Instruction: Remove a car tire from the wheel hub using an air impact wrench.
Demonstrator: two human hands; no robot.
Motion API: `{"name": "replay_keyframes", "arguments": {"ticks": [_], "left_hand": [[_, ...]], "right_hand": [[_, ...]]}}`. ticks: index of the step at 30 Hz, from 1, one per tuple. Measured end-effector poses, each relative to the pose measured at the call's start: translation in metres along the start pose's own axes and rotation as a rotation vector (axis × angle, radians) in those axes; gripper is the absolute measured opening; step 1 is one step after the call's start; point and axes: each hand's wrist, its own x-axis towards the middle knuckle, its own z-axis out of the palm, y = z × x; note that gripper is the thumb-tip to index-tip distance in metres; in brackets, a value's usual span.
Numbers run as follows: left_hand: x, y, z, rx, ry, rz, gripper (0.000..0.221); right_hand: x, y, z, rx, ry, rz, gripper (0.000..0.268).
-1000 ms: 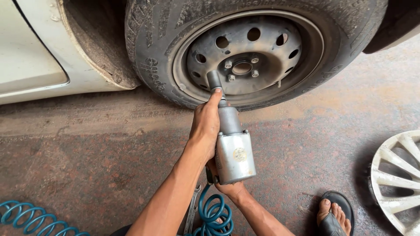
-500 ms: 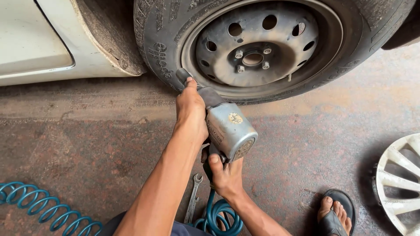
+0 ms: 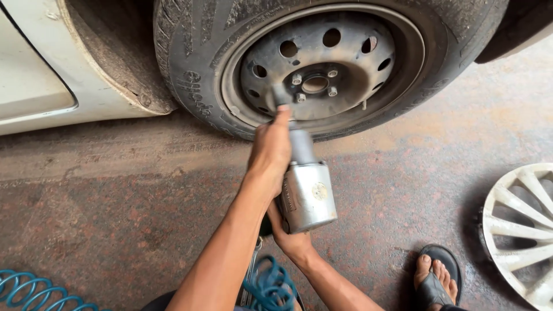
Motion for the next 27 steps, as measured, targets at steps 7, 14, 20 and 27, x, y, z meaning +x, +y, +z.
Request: {"name": "replay_keyframes", "arguments": {"ticks": [7,14,20,27], "left_hand": [[0.021,0.000,0.020,0.247,-0.113,0.186,0.064],[0.048,-0.007,0.023,0.160,-0.096,0.067,0.063],[0.081,-0.031,0.012,0.048,-0.205,0.127,0.059],[0.079,-0.029,0.015,-0.159,-0.296,0.104,0.053]], "right_hand": [[0.019,0.064,0.004,-0.215,0.043,-0.097,0.024],[0.044,0.039,-0.002,-0.214,0.109,-0.042,0.024],[0.052,0.039,0.000,-0.268,0.011,-0.051,0.025],[0.053,0.075,0.000,-0.303,0.002,-0.136,0.027]]}}
